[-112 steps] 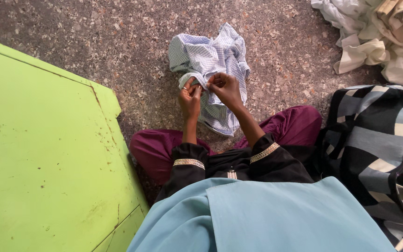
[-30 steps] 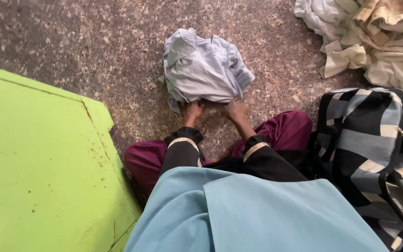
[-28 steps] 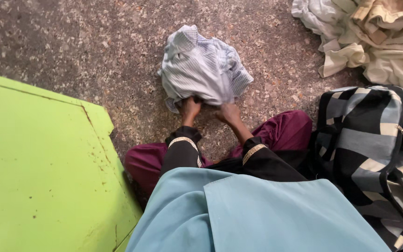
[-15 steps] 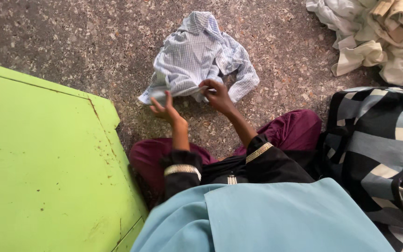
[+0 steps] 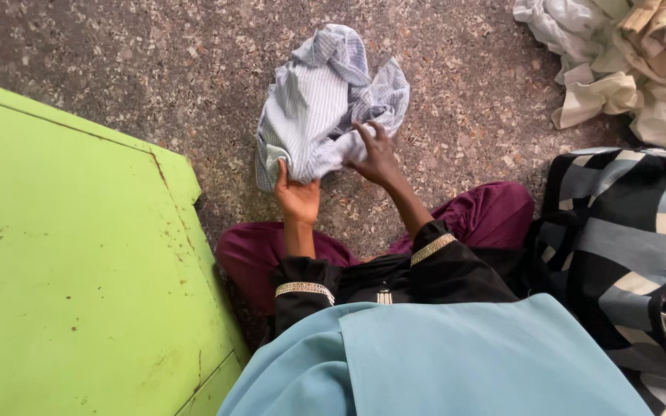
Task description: The person folds a shirt on the floor by smoothing it out and folding the sides toward the center.
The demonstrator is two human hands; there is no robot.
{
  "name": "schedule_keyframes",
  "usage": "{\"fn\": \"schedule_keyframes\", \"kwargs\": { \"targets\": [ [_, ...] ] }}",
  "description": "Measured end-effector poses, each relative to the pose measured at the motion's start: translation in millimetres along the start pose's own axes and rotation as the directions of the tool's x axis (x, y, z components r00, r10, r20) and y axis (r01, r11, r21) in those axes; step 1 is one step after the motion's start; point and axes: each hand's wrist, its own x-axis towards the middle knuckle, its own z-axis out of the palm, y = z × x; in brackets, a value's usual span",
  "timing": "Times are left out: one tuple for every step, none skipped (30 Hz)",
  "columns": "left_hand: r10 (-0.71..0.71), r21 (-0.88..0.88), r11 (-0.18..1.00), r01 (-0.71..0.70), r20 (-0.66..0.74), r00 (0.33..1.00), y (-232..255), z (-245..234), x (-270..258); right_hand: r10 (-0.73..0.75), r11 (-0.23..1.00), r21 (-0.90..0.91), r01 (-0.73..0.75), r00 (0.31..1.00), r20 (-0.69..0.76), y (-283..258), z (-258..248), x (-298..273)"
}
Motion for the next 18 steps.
{"fn": "schedule_keyframes", "kwargs": {
  "targets": [
    [0.002, -0.001, 1.0, -0.002, -0.002, 1.0, 1.0, 2.7, -8.3, 0.018, 0.966, -0.258, -0.013, 1.0, 0.019, 13.3, 5.1, 0.6],
    [-0.03, -0.066, 0.997, 0.039, 0.121, 0.992, 0.5, 6.2, -12.7, 0.013, 0.966, -0.259, -0.008, 1.0, 0.016, 24.4, 14.1, 1.7],
    [-0.054, -0.126, 0.988, 0.087, 0.244, 0.968, 0.6, 8.6, -13.7, 0.006, 0.962, -0.272, 0.026, 0.993, 0.116, 32.7, 27.5, 1.5],
    [-0.054, -0.127, 0.988, 0.088, 0.246, 0.968, 0.2, 8.1, -12.9, 0.005, 0.958, -0.282, 0.057, 0.977, 0.215, 42.0, 35.9, 1.5],
    [-0.016, -0.151, 0.986, 0.065, 0.301, 0.954, -0.2, 4.8, -10.5, 0.006, 0.957, -0.284, 0.057, 0.977, 0.213, 49.9, 38.4, 3.4],
    [0.022, -0.174, 0.984, 0.042, 0.35, 0.937, 0.1, -2.0, -8.6, 0.013, 0.998, 0.05, -0.037, 0.906, 0.423, 53.5, 40.0, 2.4],
    [0.022, -0.175, 0.984, 0.042, 0.348, 0.937, 1.0, -9.2, -3.4, -0.067, 0.916, 0.355, -0.19, 0.797, 0.6, 53.7, 38.7, 0.5],
    [-0.035, -0.285, 0.945, 0.162, 0.403, 0.915, 4.6, -16.6, 2.3, -0.068, 0.913, 0.358, -0.193, 0.796, 0.602, 52.0, 34.4, -2.0],
    [-0.08, -0.383, 0.88, 0.281, 0.463, 0.883, 6.9, -23.2, 5.1, -0.26, 0.815, 0.548, -0.187, 0.727, 0.635, 50.9, 25.6, -3.6],
    [-0.079, -0.38, 0.882, 0.278, 0.463, 0.883, 10.2, -27.1, 5.8, -0.452, 0.679, 0.706, -0.201, 0.644, 0.618, 47.0, 19.0, -0.6],
    [-0.078, -0.354, 0.896, 0.267, 0.467, 0.881, 14.2, -28.1, 5.7, -0.456, 0.677, 0.709, -0.2, 0.642, 0.616, 41.6, 18.6, 4.7],
    [-0.085, -0.318, 0.913, 0.255, 0.463, 0.882, 16.3, -28.3, 2.3, -0.275, 0.596, 0.739, -0.314, 0.785, 0.555, 39.5, 20.5, 11.7],
    [-0.095, -0.272, 0.931, 0.243, 0.46, 0.883, 18.7, -27.5, -2.2, -0.063, 0.488, 0.776, -0.4, 0.87, 0.488, 41.0, 24.8, 19.8],
    [-0.127, -0.191, 0.953, 0.235, 0.452, 0.883, 21.9, -26.8, -8.5, -0.067, 0.489, 0.775, -0.401, 0.868, 0.492, 45.4, 31.8, 28.8],
    [-0.172, -0.085, 0.968, 0.234, 0.452, 0.875, 24.9, -26.1, -14.3, 0.062, 0.447, 0.796, -0.408, 0.902, 0.427, 51.6, 41.7, 38.5],
    [-0.236, 0.047, 0.969, 0.241, 0.45, 0.861, 25.4, -25.7, -19.5, 0.194, 0.406, 0.818, -0.406, 0.914, 0.357, 58.8, 51.4, 49.9],
    [-0.291, 0.168, 0.956, 0.24, 0.446, 0.847, 27.3, -25.8, -22.2, 0.191, 0.408, 0.818, -0.406, 0.914, 0.359, 64.1, 61.4, 63.1],
    [-0.356, 0.303, 0.922, 0.242, 0.412, 0.839, 25.9, -27.2, -19.4, 0.136, 0.305, 0.868, -0.392, 0.92, 0.368, 66.6, 69.9, 75.2]
  ]
}}
